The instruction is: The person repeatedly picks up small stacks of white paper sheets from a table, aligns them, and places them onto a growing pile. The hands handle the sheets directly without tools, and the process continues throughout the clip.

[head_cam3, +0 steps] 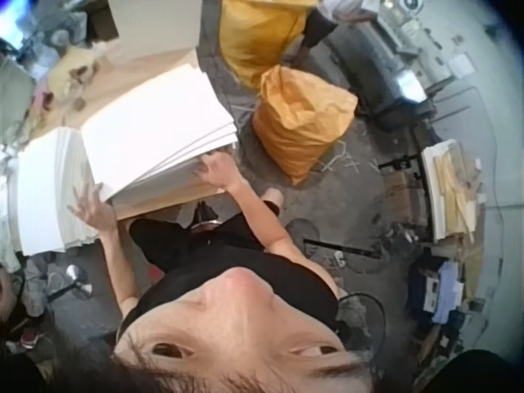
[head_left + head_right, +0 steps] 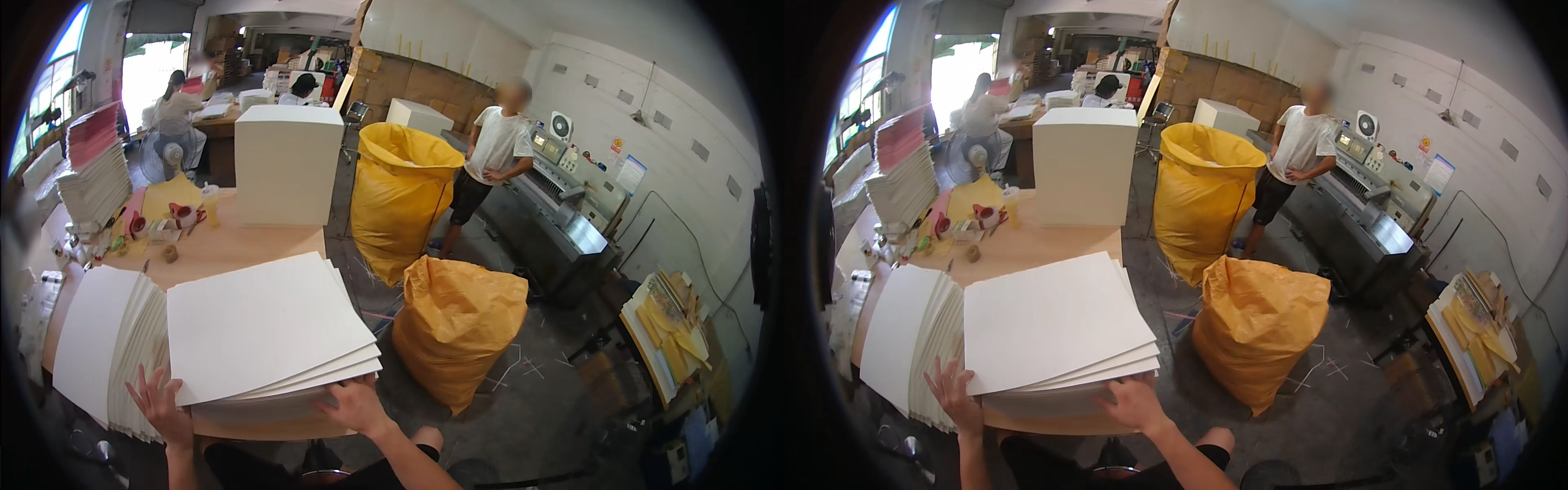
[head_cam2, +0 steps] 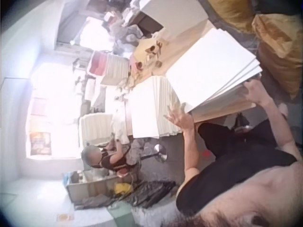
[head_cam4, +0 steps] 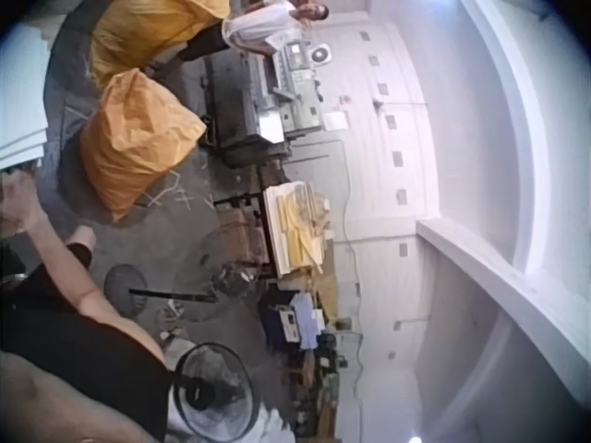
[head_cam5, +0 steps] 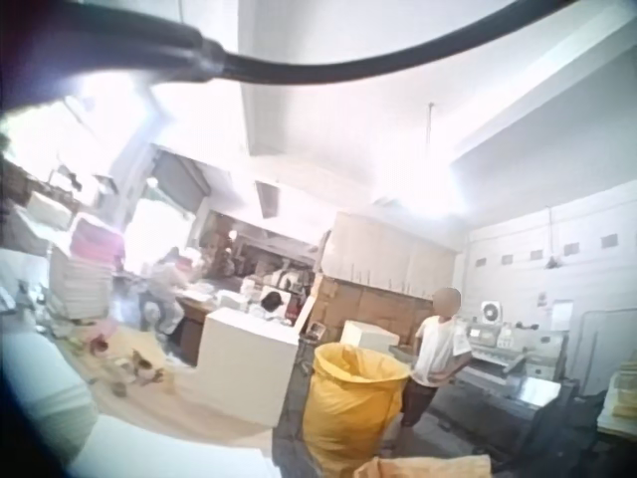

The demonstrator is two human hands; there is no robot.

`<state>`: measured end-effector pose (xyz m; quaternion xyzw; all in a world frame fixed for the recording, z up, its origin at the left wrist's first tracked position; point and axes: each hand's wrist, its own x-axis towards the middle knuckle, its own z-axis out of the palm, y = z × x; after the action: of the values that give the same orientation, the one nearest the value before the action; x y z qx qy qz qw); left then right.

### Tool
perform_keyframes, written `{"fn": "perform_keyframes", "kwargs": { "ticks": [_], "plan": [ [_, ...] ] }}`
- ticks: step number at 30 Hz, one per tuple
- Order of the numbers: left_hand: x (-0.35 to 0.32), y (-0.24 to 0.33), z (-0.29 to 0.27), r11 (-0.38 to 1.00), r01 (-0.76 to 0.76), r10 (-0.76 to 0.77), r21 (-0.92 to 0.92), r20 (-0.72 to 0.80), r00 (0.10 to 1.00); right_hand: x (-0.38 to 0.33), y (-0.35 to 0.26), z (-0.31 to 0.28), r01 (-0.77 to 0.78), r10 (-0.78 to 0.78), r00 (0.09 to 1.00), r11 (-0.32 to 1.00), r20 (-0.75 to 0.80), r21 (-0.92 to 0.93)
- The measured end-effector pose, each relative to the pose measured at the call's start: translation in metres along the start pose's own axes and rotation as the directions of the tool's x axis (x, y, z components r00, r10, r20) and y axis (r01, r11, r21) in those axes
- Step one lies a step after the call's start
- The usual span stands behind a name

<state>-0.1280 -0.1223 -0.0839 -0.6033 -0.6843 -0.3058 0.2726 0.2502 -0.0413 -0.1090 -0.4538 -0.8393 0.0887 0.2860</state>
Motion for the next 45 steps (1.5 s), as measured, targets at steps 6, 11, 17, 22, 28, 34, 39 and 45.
{"fn": "perform_keyframes", "kwargs": {
  "ticks": [6, 11, 17, 22, 28, 34, 39, 45],
  "plan": [
    [-0.041, 0.023, -0.025, 0.928, -0.187, 0.196, -0.323, -0.003, 0.981, 0.004, 0.003, 0.008, 0.084, -0.118, 0.97, 0.982, -0.21, -0.167],
    [-0.067, 0.049, -0.032, 0.782, 0.427, -0.432, -0.454, 0.1, 0.896, 0.0, 0.007, 0.014, 0.123, -0.155, 0.971, 0.977, -0.182, -0.174],
    [-0.062, 0.078, -0.01, -0.527, 0.764, -0.084, -0.372, 0.917, 0.389, 0.006, 0.003, 0.003, 0.148, -0.192, 0.96, 0.966, -0.205, -0.211],
    [-0.049, 0.055, -0.055, -0.528, 0.652, -0.269, -0.544, 0.836, 0.479, 0.009, 0.003, 0.012, 0.164, -0.209, 0.953, 0.965, -0.22, -0.206],
    [-0.066, -0.06, -0.11, -0.335, 0.481, -0.605, -0.81, 0.576, 0.549, 0.003, 0.002, 0.006, 0.094, -0.134, 0.985, 0.947, -0.111, -0.306],
    [-0.059, -0.202, -0.106, -0.223, 0.273, -0.738, -0.936, 0.345, 0.58, 0.006, 0.001, 0.005, 0.106, -0.142, 0.985, 0.944, -0.093, -0.311],
    [-0.067, -0.277, -0.093, -0.3, 0.41, -0.702, -0.861, 0.49, 0.516, 0.007, 0.002, 0.005, 0.105, -0.14, 0.986, 0.943, -0.09, -0.314],
    [-0.082, -0.297, -0.073, -0.415, 0.573, -0.621, -0.707, 0.68, 0.39, 0.006, 0.002, 0.003, 0.106, -0.144, 0.985, 0.934, -0.09, -0.34]
  ]
}}
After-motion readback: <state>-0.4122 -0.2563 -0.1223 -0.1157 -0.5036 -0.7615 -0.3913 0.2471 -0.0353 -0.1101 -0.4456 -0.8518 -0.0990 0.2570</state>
